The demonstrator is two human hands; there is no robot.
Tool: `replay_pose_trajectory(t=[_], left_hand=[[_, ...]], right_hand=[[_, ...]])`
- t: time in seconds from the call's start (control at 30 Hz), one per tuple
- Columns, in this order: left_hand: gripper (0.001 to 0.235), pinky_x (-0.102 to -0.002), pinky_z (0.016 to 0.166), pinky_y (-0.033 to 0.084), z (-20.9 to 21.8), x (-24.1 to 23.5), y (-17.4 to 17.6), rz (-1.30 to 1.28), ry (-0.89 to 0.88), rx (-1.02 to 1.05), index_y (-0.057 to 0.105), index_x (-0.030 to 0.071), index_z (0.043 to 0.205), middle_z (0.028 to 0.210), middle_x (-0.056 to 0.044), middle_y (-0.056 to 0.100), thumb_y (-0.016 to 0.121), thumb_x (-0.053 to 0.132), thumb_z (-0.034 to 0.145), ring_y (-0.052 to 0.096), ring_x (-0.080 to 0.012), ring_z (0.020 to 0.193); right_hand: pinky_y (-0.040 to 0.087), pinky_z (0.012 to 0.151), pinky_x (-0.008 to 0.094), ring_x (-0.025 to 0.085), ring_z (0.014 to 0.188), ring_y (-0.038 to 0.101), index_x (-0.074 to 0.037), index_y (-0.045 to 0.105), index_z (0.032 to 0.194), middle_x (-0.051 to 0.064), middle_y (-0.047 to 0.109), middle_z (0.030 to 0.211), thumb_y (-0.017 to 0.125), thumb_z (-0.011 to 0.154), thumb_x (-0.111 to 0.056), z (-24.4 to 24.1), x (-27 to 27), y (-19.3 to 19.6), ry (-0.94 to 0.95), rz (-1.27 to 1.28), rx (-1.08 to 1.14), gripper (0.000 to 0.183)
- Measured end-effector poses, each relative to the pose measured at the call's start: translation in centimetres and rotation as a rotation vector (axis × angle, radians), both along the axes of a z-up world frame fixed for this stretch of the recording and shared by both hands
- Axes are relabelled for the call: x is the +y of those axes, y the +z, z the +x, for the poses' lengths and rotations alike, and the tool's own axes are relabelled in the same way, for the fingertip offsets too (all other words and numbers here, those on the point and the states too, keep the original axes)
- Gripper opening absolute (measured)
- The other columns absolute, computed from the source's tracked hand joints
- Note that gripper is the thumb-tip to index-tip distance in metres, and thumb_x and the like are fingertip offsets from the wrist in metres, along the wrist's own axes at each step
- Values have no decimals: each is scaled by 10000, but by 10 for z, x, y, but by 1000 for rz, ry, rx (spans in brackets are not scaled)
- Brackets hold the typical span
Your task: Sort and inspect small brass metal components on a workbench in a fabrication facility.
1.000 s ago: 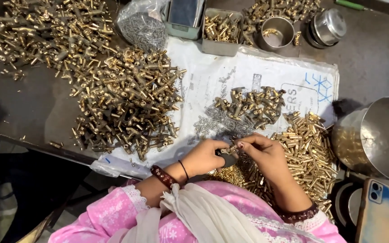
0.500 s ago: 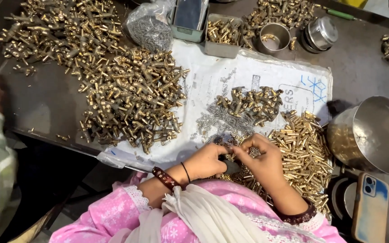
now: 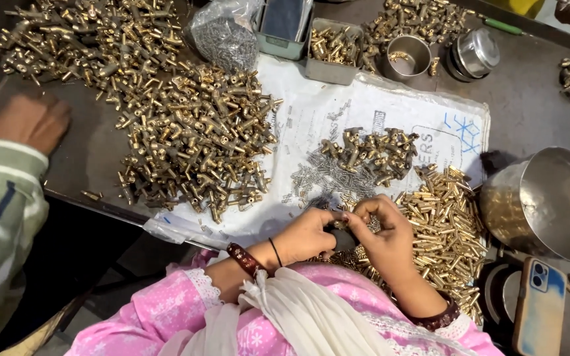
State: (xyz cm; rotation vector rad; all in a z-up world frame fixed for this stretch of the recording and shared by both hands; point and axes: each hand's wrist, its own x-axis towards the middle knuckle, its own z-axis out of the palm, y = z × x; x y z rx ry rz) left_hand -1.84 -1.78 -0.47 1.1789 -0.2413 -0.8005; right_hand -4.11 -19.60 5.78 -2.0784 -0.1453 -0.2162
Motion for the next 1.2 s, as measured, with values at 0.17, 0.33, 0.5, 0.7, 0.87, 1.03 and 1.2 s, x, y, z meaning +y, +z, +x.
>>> replay_pose_trajectory(t=[0.17, 0.33, 0.5, 0.7, 0.87, 1.03, 1.2], left_hand=[[328, -235, 516, 478, 7, 8, -9, 4, -51, -27, 702, 7, 1201, 746, -6, 658, 613, 12, 886, 586, -70, 574], [294, -233, 507, 479, 14, 15, -5, -248, -74, 280, 706, 5, 1134, 816, -45, 718, 634, 230, 959, 650, -102, 613], [291, -240, 546, 511, 24, 18, 2, -71, -18, 146, 716, 32, 1106, 882, -62, 729, 637, 297, 1014, 649, -119, 625], [310, -224, 425, 353, 20, 26, 10, 74, 151, 218, 751, 31, 1003, 779, -45, 721, 575, 286, 997, 621, -102, 547], [379, -242, 397, 365, 13, 26, 5, 16, 208, 283, 723, 14, 887, 706, -32, 691, 480, 289, 979, 638, -144, 488], [439, -245, 385, 330, 9, 29, 11, 61, 226, 338, 688, 30, 861, 692, -33, 656, 466, 364, 1039, 622, -152, 487], [448, -252, 364, 348, 15, 30, -17, -23, 238, 389, 705, 19, 868, 716, -53, 686, 355, 270, 991, 601, -153, 478]], right_hand=[[512, 768, 262, 137, 836, 642, -36, 686, 869, 30, 672, 889, 801, 846, -94, 13, -4, 5, 129, -1, 59, 131], [547, 853, 303, 157, 922, 682, -43, 682, 898, 37, 699, 952, 747, 813, -82, 16, -1, 0, 212, -28, 1, 114], [569, 907, 315, 186, 971, 711, -63, 739, 932, 87, 747, 1012, 820, 813, -126, 29, -29, -6, 289, -7, -40, 157], [605, 834, 342, 191, 935, 722, -121, 781, 995, 39, 756, 1053, 743, 886, -121, 39, -42, -39, -15, -432, 232, 115], [585, 798, 393, 271, 897, 701, -129, 779, 980, 66, 724, 982, 754, 844, -184, 44, -17, -54, 173, -742, 36, 149], [571, 745, 433, 305, 868, 690, -139, 771, 990, 81, 694, 995, 721, 862, -210, 45, -9, -47, 150, -826, 151, 155], [596, 762, 365, 252, 812, 742, -87, 748, 976, 99, 732, 966, 782, 797, -143, 43, -8, -35, 114, -515, 233, 190]])
